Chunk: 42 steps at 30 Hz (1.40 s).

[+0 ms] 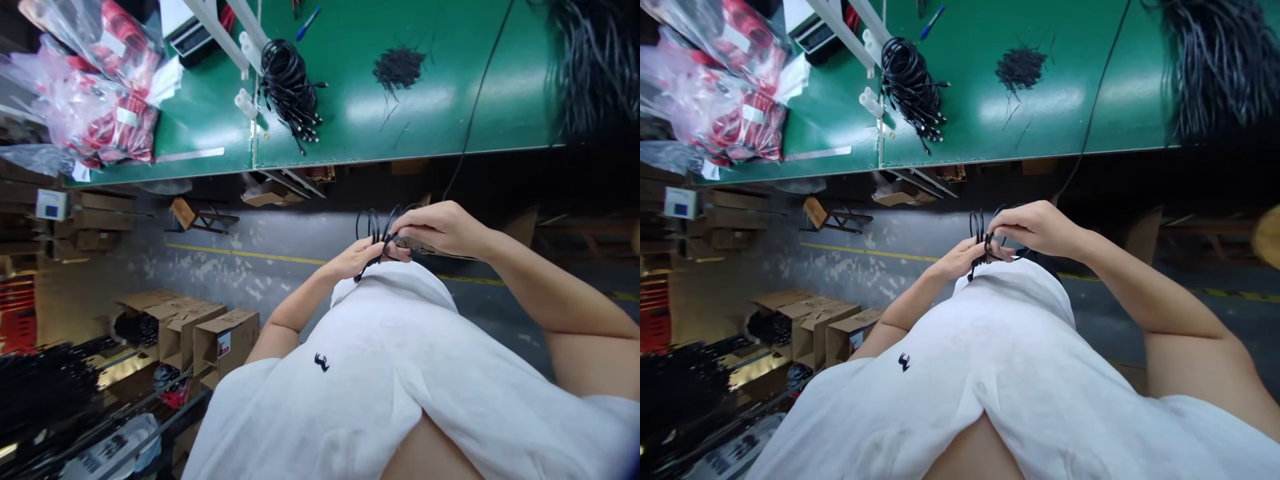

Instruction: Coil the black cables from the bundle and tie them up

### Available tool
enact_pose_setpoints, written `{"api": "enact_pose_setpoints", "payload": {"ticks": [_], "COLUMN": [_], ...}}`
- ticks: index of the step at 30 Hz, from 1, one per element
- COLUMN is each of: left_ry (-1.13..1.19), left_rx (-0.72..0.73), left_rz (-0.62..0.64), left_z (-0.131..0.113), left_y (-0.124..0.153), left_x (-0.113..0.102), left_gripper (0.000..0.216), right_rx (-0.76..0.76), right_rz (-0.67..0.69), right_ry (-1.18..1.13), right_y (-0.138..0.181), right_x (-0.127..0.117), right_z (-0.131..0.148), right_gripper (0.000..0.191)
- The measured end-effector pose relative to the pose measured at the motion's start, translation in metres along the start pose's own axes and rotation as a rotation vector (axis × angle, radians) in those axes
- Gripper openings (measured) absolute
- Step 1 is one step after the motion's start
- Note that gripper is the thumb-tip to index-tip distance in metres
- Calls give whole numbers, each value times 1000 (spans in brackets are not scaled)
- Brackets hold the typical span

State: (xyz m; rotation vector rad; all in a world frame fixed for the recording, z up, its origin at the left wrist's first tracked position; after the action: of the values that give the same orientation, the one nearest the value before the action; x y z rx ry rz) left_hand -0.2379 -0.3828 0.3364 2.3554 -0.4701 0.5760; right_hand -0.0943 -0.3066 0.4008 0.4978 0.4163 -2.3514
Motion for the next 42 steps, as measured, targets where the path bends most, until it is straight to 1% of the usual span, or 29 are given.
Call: {"api": "enact_pose_setpoints", "payload": {"ticks": [4, 7, 9, 12, 15, 16, 19, 21, 22, 23, 24, 25, 27, 28, 30, 31, 32, 33, 35, 37, 38, 39, 40, 41, 42], "left_ry": [95, 152, 188, 264, 308, 317, 374, 453, 491, 521, 541, 545, 507, 462, 336, 269, 211, 166, 118, 114, 131, 158, 190, 223, 259], "left_rx": [-55, -97, -132, -149, -139, -142, -143, -65, 2, 83, 174, 260, 364, 368, 278, 203, 127, 56, -50, -100, -107, -108, -114, -130, -152], "left_rz": [33, 18, 3, -77, -176, -201, -296, -389, -436, -484, -529, -565, -592, -588, -551, -519, -476, -415, -240, -47, 26, 73, 91, 82, 45], "left_z": [-3, -7, -8, -8, -2, 1, 2, -11, -22, -34, -46, -56, -67, -66, -52, -42, -31, -20, -4, 3, 4, 4, 4, 6, 8], "left_y": [2, 6, 9, 16, 26, 30, 45, 58, 64, 71, 77, 81, 81, 76, 57, 46, 37, 29, 21, 23, 25, 28, 30, 31, 32], "left_x": [6, 5, 4, -5, -17, -21, -33, -46, -54, -63, -72, -81, -92, -94, -91, -86, -79, -70, -46, -22, -14, -8, -5, -5, -7], "left_gripper": [37, 33, 29, 25, 26, 27, 29, 32, 33, 34, 35, 35, 37, 37, 34, 34, 34, 36, 42, 46, 46, 44, 40, 35, 32], "right_rx": [58, 84, 116, 205, 311, 336, 364, 372, 372, 362, 337, 300, 202, 151, -2, -60, -92, -96, -61, -17, 0, 23, 56, 97, 143], "right_rz": [-50, -20, 11, -20, -82, -78, -34, -45, -46, -25, 24, 93, 206, 229, 197, 176, 142, 110, 54, 51, 64, 73, 76, 75, 68], "right_ry": [-28, -69, -86, -91, -39, -4, 183, 369, 447, 494, 508, 496, 413, 365, 220, 153, 109, 93, 105, 121, 114, 100, 84, 64, 43], "right_y": [-6, -8, -8, 3, 32, 45, 83, 103, 110, 115, 118, 120, 118, 114, 96, 83, 68, 51, 19, -6, -14, -18, -20, -19, -14], "right_x": [-1, 1, 2, 1, -4, -5, -10, -14, -13, -7, 2, 15, 40, 48, 51, 47, 39, 31, 16, 9, 9, 9, 10, 10, 10], "right_z": [-7, -21, -38, -78, -135, -154, -206, -227, -230, -227, -217, -202, -155, -126, -64, -38, -18, -5, 5, -1, -8, -17, -29, -44, -61], "right_gripper": [31, 35, 38, 46, 51, 51, 41, 33, 30, 28, 28, 28, 28, 27, 31, 32, 32, 33, 36, 39, 40, 40, 40, 41, 42]}}
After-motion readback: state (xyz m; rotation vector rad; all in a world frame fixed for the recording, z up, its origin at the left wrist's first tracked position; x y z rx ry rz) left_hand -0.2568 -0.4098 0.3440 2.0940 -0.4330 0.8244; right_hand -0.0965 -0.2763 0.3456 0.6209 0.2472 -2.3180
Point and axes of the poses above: each hand's wrist, its own y-axis away from the middle knuckle, its own x-axis out of the palm, z = x × y, the point moved 6 cm from there along -y, towards the middle knuckle, and after that the axes turned 7 degrees about -z, right-handed, at the moved point
